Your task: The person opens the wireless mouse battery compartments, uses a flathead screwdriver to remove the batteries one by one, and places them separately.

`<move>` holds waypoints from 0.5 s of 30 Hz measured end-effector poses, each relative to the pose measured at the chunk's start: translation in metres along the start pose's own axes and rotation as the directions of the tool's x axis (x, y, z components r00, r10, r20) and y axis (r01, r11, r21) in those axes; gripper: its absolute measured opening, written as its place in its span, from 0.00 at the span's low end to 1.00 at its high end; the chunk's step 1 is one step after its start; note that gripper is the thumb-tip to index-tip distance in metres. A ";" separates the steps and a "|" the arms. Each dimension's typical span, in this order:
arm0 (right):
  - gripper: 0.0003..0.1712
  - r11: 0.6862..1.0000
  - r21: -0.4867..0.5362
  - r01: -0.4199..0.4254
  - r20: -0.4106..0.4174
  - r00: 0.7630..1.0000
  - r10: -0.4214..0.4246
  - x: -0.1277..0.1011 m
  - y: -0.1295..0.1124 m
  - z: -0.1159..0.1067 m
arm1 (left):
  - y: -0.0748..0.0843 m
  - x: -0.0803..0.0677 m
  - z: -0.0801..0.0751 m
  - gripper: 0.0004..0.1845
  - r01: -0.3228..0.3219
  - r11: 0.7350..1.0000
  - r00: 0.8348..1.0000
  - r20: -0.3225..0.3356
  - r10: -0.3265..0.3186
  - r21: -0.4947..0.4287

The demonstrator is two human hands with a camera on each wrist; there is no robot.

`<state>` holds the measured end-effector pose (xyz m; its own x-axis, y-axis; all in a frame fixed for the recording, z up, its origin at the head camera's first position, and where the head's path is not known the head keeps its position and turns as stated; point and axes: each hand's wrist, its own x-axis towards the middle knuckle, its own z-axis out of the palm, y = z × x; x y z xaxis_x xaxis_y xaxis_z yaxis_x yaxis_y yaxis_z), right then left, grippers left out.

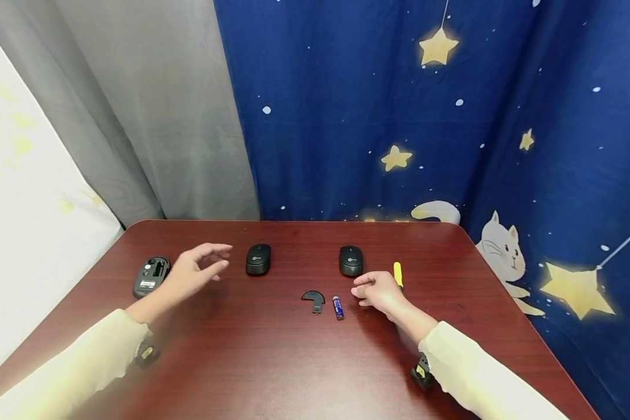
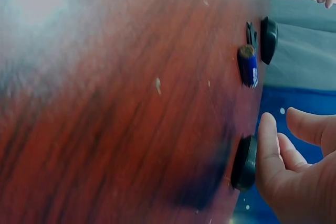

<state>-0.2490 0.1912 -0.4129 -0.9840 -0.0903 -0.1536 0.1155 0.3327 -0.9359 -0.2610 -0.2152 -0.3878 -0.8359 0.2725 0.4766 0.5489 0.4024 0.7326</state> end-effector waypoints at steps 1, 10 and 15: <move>0.18 1.000 -0.009 0.007 -0.001 1.000 -0.007 0.001 0.000 -0.002 | 0.001 0.002 0.007 0.17 -0.033 0.999 0.999 0.020 0.032 0.014; 0.17 0.982 -0.124 0.145 -0.030 0.988 -0.150 0.011 0.000 -0.012 | 0.011 0.022 0.060 0.17 -0.239 0.965 0.963 0.158 0.220 0.110; 0.15 0.906 -0.328 0.268 -0.055 0.952 -0.301 0.019 0.001 -0.021 | 0.012 0.034 0.083 0.18 -0.278 0.948 0.945 0.221 0.240 0.158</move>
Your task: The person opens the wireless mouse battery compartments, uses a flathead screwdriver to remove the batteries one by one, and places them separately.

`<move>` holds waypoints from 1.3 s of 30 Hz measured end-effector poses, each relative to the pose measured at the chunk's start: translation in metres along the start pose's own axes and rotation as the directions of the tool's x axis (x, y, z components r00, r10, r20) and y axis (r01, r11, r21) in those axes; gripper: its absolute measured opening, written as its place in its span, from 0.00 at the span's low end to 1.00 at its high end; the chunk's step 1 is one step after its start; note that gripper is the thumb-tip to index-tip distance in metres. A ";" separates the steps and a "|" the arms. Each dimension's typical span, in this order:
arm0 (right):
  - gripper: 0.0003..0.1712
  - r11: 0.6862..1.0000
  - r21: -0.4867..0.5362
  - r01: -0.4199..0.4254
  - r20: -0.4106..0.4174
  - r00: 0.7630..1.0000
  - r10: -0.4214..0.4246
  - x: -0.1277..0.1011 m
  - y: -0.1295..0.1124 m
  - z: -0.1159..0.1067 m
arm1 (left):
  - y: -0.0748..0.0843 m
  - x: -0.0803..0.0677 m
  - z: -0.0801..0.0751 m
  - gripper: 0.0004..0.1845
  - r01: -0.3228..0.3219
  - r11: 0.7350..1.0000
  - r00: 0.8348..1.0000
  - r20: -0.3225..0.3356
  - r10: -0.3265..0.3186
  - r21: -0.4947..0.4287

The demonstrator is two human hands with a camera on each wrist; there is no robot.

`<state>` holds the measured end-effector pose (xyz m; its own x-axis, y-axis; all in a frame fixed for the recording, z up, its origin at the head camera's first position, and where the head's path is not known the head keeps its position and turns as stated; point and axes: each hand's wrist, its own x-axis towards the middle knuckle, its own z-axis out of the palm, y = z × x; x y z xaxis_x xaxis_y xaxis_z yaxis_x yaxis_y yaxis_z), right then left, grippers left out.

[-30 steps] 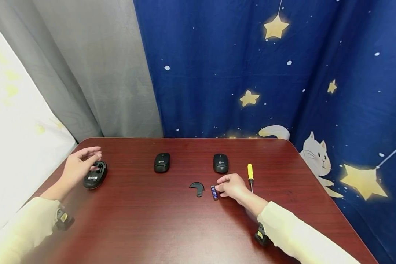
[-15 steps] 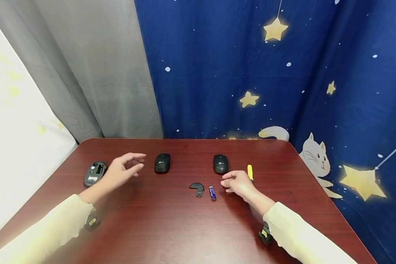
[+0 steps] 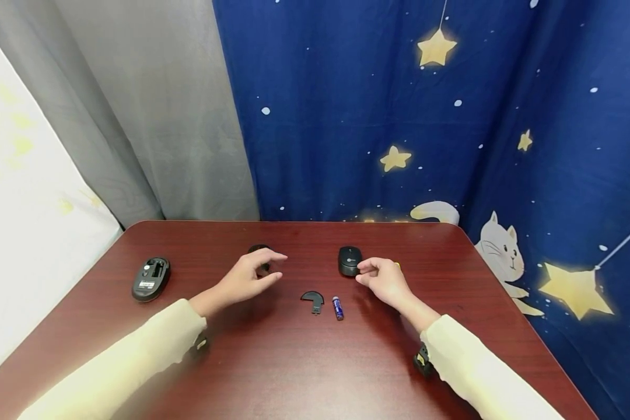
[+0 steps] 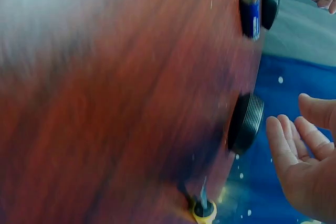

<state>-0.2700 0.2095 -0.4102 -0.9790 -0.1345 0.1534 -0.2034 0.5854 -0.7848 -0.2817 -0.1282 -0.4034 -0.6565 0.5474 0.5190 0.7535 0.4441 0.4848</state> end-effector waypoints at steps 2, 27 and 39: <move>0.14 0.996 -0.067 0.055 -0.023 0.998 -0.056 0.003 0.002 -0.002 | 0.000 0.006 0.007 0.18 -0.013 1.000 1.000 0.022 0.012 0.024; 0.29 0.531 -0.554 0.641 0.288 0.746 -0.600 0.044 0.045 -0.018 | -0.020 0.082 0.079 0.23 -0.530 0.701 0.843 0.387 0.374 0.477; 0.27 0.292 -0.533 0.794 0.418 0.548 -0.725 0.059 0.058 -0.020 | -0.034 0.107 0.091 0.21 -0.623 0.573 0.778 0.501 0.379 0.532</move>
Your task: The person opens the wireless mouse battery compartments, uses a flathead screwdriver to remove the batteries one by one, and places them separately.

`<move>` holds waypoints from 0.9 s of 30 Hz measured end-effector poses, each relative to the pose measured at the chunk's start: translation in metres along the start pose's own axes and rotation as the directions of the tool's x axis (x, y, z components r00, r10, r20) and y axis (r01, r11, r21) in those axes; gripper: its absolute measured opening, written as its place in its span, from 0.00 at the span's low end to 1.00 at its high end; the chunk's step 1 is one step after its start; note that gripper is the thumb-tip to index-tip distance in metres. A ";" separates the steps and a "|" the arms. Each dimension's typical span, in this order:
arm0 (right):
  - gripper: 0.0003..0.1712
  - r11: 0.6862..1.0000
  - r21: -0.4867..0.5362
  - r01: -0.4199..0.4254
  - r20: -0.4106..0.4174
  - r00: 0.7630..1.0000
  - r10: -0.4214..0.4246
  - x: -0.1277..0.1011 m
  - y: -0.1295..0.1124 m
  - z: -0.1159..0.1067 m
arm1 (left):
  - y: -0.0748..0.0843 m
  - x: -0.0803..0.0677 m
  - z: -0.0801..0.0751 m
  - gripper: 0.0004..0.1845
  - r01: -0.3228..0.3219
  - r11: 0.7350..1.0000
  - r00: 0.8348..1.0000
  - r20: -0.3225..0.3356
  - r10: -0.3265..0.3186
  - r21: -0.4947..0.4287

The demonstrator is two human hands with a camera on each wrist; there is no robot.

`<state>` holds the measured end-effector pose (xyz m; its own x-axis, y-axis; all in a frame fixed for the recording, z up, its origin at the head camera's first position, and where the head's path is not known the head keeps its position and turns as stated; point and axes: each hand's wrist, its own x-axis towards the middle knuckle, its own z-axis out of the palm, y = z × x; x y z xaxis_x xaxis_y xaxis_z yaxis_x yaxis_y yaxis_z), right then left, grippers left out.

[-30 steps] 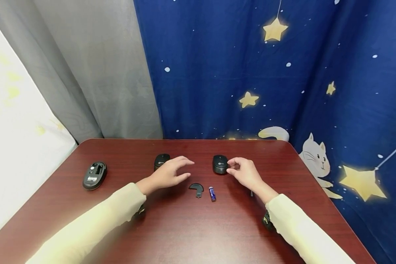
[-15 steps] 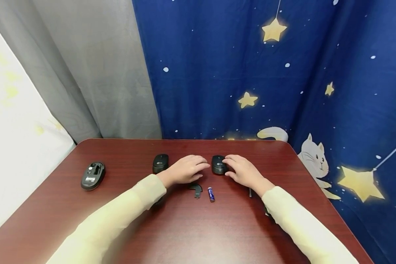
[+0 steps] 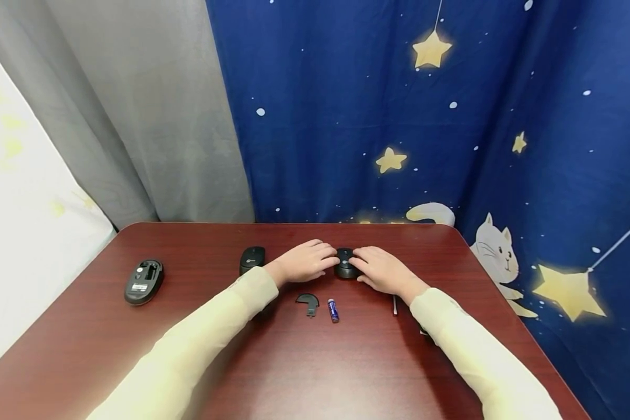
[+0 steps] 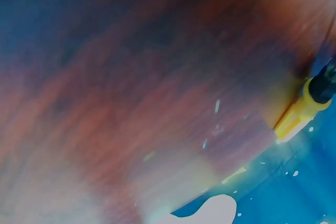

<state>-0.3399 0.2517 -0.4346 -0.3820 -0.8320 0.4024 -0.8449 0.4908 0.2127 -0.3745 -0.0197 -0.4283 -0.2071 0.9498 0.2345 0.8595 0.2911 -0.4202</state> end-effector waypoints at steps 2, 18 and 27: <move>0.26 1.000 -0.014 0.016 0.010 1.000 -0.016 0.001 0.002 0.000 | -0.003 0.002 0.003 0.20 -0.016 1.000 1.000 0.009 0.016 0.012; 0.23 0.993 -0.078 0.085 0.060 0.995 -0.081 0.004 0.013 0.010 | -0.011 0.013 0.011 0.15 -0.129 0.987 0.990 0.075 0.123 0.091; 0.23 0.988 -0.077 0.134 0.052 0.990 -0.130 0.002 0.018 0.012 | -0.011 0.019 0.012 0.15 -0.133 0.987 0.989 0.083 0.125 0.090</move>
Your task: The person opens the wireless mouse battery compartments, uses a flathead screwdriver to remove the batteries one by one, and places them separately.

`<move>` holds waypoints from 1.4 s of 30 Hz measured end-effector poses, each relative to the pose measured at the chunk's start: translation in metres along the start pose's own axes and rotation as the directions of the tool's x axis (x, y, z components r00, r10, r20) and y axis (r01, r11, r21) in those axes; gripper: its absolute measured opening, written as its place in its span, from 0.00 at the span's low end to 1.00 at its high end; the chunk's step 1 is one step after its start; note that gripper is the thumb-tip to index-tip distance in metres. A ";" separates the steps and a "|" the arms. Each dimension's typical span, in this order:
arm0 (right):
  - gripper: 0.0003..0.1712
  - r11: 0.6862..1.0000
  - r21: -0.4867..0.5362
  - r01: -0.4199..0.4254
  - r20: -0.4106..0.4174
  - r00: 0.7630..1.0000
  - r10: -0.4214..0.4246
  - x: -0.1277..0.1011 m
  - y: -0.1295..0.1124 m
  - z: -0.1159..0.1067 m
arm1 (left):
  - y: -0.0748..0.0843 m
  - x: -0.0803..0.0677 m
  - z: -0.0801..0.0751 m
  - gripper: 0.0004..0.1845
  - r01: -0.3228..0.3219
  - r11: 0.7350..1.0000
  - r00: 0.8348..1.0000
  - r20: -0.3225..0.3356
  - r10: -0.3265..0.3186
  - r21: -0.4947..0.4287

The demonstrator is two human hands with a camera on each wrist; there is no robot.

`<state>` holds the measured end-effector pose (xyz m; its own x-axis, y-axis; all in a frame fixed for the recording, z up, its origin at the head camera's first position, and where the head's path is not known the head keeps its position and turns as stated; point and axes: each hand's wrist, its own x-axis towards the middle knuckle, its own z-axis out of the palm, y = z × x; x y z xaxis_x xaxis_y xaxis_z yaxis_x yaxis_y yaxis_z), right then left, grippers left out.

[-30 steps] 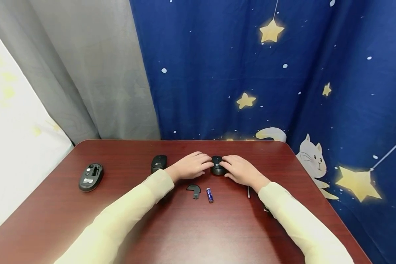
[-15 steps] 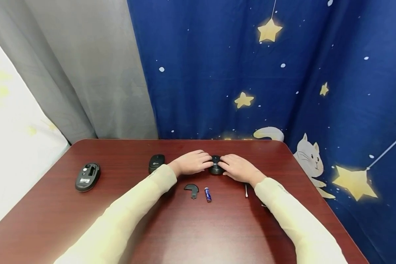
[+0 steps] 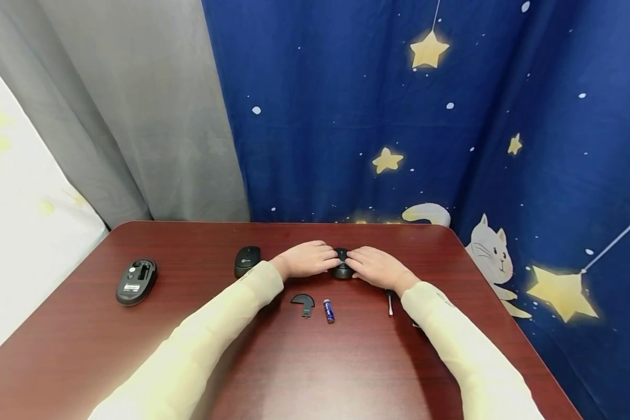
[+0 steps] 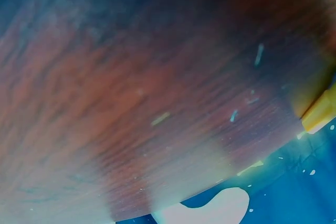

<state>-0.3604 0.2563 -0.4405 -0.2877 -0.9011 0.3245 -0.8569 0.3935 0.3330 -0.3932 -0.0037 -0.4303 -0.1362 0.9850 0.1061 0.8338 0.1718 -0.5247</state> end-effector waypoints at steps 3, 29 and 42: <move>0.25 1.000 0.005 -0.008 0.017 1.000 0.008 -0.001 0.000 -0.002 | -0.001 0.001 0.000 0.15 -0.004 1.000 1.000 0.008 0.005 -0.024; 0.24 1.000 -0.015 0.009 0.036 0.999 -0.009 -0.004 -0.001 0.002 | 0.005 0.005 -0.001 0.12 0.014 1.000 1.000 0.022 -0.014 -0.008; 0.26 0.999 -0.046 0.008 0.028 1.000 -0.007 -0.002 -0.001 -0.002 | 0.004 0.004 -0.006 0.13 0.006 0.998 1.000 -0.019 -0.005 0.070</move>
<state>-0.3579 0.2582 -0.4401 -0.2934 -0.9085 0.2975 -0.8388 0.3939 0.3757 -0.3870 0.0003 -0.4271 -0.1299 0.9836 0.1249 0.7932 0.1787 -0.5821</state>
